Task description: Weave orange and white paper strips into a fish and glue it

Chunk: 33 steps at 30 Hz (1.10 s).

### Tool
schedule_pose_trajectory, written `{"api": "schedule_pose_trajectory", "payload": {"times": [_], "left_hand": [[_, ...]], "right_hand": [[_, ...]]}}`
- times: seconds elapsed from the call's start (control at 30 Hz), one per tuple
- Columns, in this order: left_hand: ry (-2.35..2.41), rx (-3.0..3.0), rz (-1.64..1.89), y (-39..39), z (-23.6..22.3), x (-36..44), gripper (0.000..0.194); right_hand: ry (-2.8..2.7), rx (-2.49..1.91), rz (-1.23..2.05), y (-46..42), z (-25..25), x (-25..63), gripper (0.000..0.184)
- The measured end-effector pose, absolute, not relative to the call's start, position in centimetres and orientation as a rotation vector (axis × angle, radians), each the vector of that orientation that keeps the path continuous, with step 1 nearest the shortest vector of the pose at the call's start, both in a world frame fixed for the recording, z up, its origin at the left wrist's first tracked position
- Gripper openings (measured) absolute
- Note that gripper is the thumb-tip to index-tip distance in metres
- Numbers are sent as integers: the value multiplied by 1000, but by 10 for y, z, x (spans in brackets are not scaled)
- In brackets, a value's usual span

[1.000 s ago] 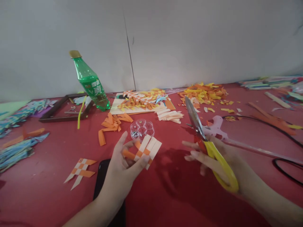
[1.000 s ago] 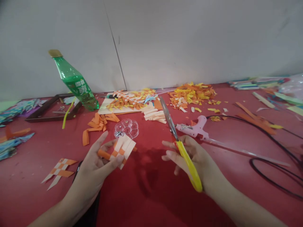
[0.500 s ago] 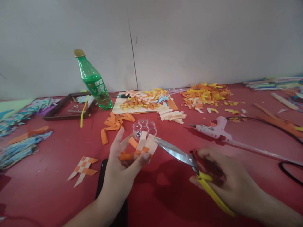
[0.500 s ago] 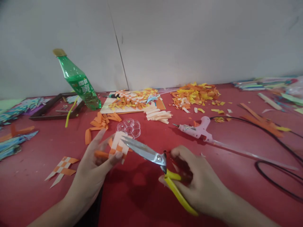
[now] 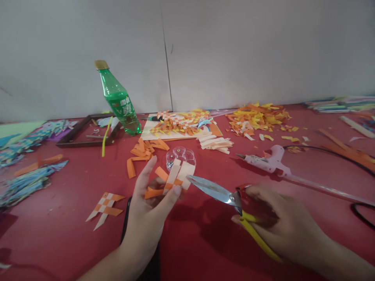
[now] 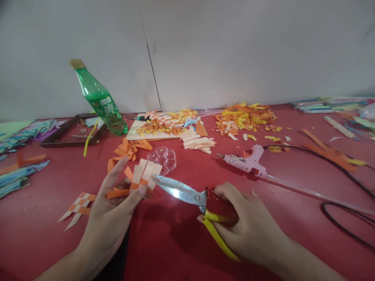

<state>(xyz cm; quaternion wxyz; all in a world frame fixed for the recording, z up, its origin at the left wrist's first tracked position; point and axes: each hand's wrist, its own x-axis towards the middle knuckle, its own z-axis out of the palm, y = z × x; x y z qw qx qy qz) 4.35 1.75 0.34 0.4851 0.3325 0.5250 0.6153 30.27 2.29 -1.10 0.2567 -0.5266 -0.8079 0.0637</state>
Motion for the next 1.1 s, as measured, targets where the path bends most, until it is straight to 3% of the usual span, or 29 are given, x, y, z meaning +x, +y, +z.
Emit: {"api": "schedule_pose_trajectory", "payload": {"times": [0.43, 0.67, 0.83, 1.1], "left_hand": [[1264, 845, 1475, 17, 3, 45, 42], [1267, 804, 1441, 18, 2, 44, 43], [1230, 810, 1429, 17, 2, 45, 26], [1217, 837, 1367, 18, 2, 44, 32]], "right_hand": [[-2343, -1398, 131, 22, -14, 304, 25], [-2339, -1395, 133, 23, -16, 305, 29], [-2322, -1418, 177, 23, -16, 304, 31], [-2303, -1474, 213, 25, -15, 306, 39]]}}
